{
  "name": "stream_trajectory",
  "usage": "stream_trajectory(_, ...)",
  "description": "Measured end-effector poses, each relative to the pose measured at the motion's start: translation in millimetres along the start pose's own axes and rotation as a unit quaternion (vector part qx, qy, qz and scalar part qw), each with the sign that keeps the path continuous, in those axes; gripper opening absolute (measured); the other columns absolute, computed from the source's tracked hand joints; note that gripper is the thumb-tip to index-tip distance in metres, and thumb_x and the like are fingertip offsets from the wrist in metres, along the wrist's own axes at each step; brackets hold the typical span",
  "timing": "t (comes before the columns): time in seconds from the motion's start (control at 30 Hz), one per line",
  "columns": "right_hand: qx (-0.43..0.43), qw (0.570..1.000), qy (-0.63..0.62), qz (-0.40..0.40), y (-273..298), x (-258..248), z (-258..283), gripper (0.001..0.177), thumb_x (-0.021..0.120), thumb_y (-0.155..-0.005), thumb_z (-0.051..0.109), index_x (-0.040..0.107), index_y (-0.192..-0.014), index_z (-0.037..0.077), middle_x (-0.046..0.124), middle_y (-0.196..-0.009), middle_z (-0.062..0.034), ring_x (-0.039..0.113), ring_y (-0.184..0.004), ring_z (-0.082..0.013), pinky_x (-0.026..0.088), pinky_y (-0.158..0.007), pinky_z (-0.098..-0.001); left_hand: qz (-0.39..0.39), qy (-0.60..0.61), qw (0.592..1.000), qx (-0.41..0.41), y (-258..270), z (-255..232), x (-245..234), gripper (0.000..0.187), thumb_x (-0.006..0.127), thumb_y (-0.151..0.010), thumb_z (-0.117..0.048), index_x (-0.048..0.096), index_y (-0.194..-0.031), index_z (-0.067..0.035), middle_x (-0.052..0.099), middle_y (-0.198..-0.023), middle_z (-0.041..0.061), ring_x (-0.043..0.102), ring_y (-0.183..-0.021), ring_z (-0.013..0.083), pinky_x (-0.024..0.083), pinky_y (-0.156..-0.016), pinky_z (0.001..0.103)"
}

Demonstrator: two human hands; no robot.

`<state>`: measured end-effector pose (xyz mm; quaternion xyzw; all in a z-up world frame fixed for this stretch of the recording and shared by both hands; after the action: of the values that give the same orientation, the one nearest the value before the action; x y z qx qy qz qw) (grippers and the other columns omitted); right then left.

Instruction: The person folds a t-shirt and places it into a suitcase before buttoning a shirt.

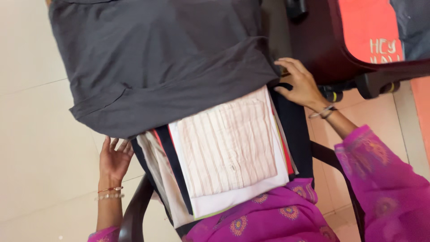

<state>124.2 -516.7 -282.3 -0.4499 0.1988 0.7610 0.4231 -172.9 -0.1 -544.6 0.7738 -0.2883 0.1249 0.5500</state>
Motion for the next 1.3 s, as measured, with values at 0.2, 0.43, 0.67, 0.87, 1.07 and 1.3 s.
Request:
stream_trajectory(0.2,-0.073,0.99,0.111,-0.038,0,27,-14,0.048,0.076,-0.074,-0.001,0.067,-0.121,0.0,0.066,-0.13,-0.0153,0.064,-0.109,-0.0361,0.054,-0.095,-0.0405,-0.028,0.0,0.996,0.088,-37,-51,-40,0.033,0.067,-0.101,-0.012,0.055,-0.13,-0.004,0.063,-0.128,0.008,0.065,-0.113,0.0209,0.054,-0.097,0.036)
stream_trajectory(0.43,-0.188,0.907,0.377,-0.033,13,-22,-8,0.025,0.068,-0.09,0.006,0.075,-0.113,0.001,0.074,-0.109,-0.0059,0.066,-0.1,-0.0197,0.054,-0.091,-0.0304,0.037,-0.11,0.946,0.302,62,-173,-10,0.043,0.069,-0.113,0.006,0.057,-0.151,-0.011,0.057,-0.139,0.013,0.06,-0.129,0.0236,0.057,-0.11,0.043)
stream_trajectory(0.67,-0.216,0.888,0.406,0.02,27,-54,13,0.025,0.065,-0.091,0.008,0.076,-0.113,0.003,0.074,-0.108,-0.004,0.066,-0.099,-0.0183,0.054,-0.088,-0.0292,0.027,-0.149,0.928,0.341,101,-204,15,0.036,0.067,-0.111,0.004,0.055,-0.142,-0.011,0.054,-0.143,0.014,0.062,-0.135,0.0308,0.053,-0.112,0.048)
stream_trajectory(0.87,-0.084,0.986,0.142,-0.011,27,-20,-14,0.039,0.06,-0.088,0.003,0.073,-0.125,0.001,0.072,-0.124,-0.0119,0.064,-0.113,-0.0272,0.053,-0.097,-0.0353,-0.003,-0.178,0.947,0.268,19,-159,-34,0.033,0.072,-0.11,-0.003,0.06,-0.14,-0.005,0.057,-0.129,0.008,0.058,-0.116,0.0208,0.056,-0.102,0.042)
stream_trajectory(1.07,0.288,0.92,-0.261,0.043,28,54,-84,0.032,0.057,-0.106,0.029,0.07,-0.127,0.009,0.073,-0.114,-0.0049,0.067,-0.099,-0.0118,0.055,-0.088,-0.0286,-0.084,-0.122,0.964,0.222,8,-126,-40,0.031,0.07,-0.104,-0.005,0.061,-0.133,-0.002,0.062,-0.128,0.011,0.065,-0.115,0.0223,0.06,-0.099,0.036)
stream_trajectory(1.3,0.242,0.823,-0.509,-0.072,9,69,-94,0.012,0.06,-0.105,0.023,0.062,-0.105,0.012,0.065,-0.099,0.0018,0.064,-0.091,-0.0079,0.057,-0.08,-0.025,-0.051,-0.106,0.968,0.222,15,-123,-30,0.044,0.068,-0.102,0.0,0.053,-0.144,-0.006,0.06,-0.137,0.013,0.063,-0.121,0.0239,0.057,-0.1,0.035)
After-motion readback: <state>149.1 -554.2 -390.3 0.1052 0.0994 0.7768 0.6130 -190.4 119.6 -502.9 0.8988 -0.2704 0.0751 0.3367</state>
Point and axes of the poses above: each hand's wrist, its own y-axis away from the middle knuckle, its own x-axis out of the palm, z = x × y, the point moved 7 cm from there along -y, towards the middle knuckle
